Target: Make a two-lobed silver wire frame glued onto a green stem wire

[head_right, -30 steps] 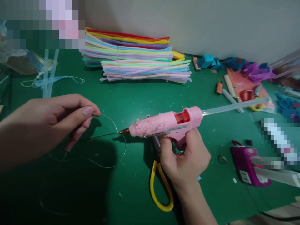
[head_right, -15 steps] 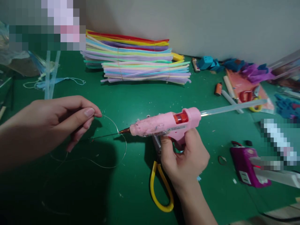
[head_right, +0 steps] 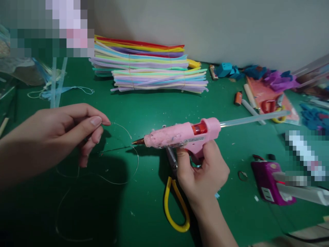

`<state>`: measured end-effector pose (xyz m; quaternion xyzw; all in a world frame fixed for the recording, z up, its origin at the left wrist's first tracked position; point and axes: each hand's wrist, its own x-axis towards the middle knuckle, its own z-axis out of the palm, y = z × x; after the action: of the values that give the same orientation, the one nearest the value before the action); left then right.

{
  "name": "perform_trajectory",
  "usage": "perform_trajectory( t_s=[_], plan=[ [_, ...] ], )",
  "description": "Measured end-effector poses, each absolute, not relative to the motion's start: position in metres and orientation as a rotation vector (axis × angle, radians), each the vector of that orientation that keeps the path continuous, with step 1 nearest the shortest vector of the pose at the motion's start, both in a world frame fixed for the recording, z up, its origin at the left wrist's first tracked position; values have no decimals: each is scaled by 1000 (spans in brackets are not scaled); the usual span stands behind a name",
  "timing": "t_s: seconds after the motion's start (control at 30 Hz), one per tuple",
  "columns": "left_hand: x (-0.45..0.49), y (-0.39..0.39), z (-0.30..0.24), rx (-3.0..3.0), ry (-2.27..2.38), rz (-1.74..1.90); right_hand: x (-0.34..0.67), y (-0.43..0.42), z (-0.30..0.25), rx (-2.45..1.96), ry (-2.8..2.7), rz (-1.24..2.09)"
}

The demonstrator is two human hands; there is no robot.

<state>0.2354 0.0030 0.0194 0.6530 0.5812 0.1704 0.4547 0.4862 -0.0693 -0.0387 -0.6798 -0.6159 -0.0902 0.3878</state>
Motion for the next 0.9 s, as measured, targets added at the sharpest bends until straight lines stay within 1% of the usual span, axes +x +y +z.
perform_trajectory(
  t_s=[0.57, 0.9],
  plan=[
    [234, 1, 21, 1681, 1445, 374, 489, -68, -37, -1729, -1593, -306],
    [232, 1, 20, 1638, 1414, 387, 490, -69, -36, -1736, -1579, -250]
  ],
)
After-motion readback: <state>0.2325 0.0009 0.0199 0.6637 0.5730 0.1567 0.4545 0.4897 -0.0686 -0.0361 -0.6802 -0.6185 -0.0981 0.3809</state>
